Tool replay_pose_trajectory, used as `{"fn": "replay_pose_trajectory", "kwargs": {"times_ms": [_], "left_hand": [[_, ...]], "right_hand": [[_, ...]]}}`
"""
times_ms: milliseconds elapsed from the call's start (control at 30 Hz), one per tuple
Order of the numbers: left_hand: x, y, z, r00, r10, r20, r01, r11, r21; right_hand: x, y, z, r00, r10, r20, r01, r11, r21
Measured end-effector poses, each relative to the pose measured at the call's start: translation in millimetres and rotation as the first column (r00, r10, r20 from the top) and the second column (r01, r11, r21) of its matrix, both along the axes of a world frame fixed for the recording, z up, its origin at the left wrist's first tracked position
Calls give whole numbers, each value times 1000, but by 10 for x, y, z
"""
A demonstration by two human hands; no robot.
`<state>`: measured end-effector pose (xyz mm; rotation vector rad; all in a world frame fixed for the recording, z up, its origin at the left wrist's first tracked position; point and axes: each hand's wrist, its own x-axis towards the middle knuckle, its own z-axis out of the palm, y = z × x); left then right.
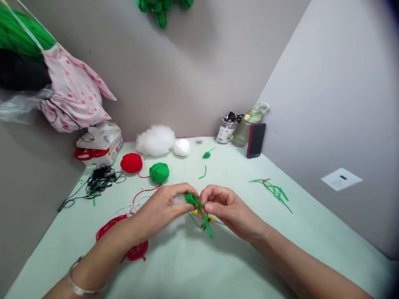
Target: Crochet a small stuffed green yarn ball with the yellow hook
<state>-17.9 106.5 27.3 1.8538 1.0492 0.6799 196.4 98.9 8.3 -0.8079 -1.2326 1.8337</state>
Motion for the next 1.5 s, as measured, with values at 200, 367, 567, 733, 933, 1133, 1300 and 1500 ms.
{"fn": "replay_pose_trajectory", "kwargs": {"times_ms": [200, 367, 567, 733, 933, 1133, 1300, 1500], "left_hand": [[32, 9, -118, 995, 59, -84, -47, 990, 137], [68, -25, -196, 985, 138, -108, -114, 973, 199], [60, -46, -194, 890, 246, -385, -33, 875, 483], [62, -35, -243, 930, 159, -332, -12, 914, 406], [76, -36, -286, 922, 200, -332, -29, 890, 456], [75, -2, -341, 937, 179, -301, -44, 913, 406], [102, -37, -371, 948, 189, -256, -55, 890, 452], [155, -56, -419, 963, 181, -198, -75, 890, 449]], "right_hand": [[138, 48, 53, 980, -187, -66, 188, 982, 1], [70, -4, -15, 984, -146, 99, 139, 988, 73], [38, -25, -113, 929, 147, 340, -187, 978, 88], [72, 30, -144, 938, 17, 346, -65, 990, 127], [69, 59, -184, 918, -116, 380, 14, 965, 261], [91, 57, -105, 971, -234, 48, 222, 958, 181], [61, 61, -77, 970, -215, 111, 213, 977, 31], [30, 55, -174, 929, 12, 370, -44, 996, 77]]}}
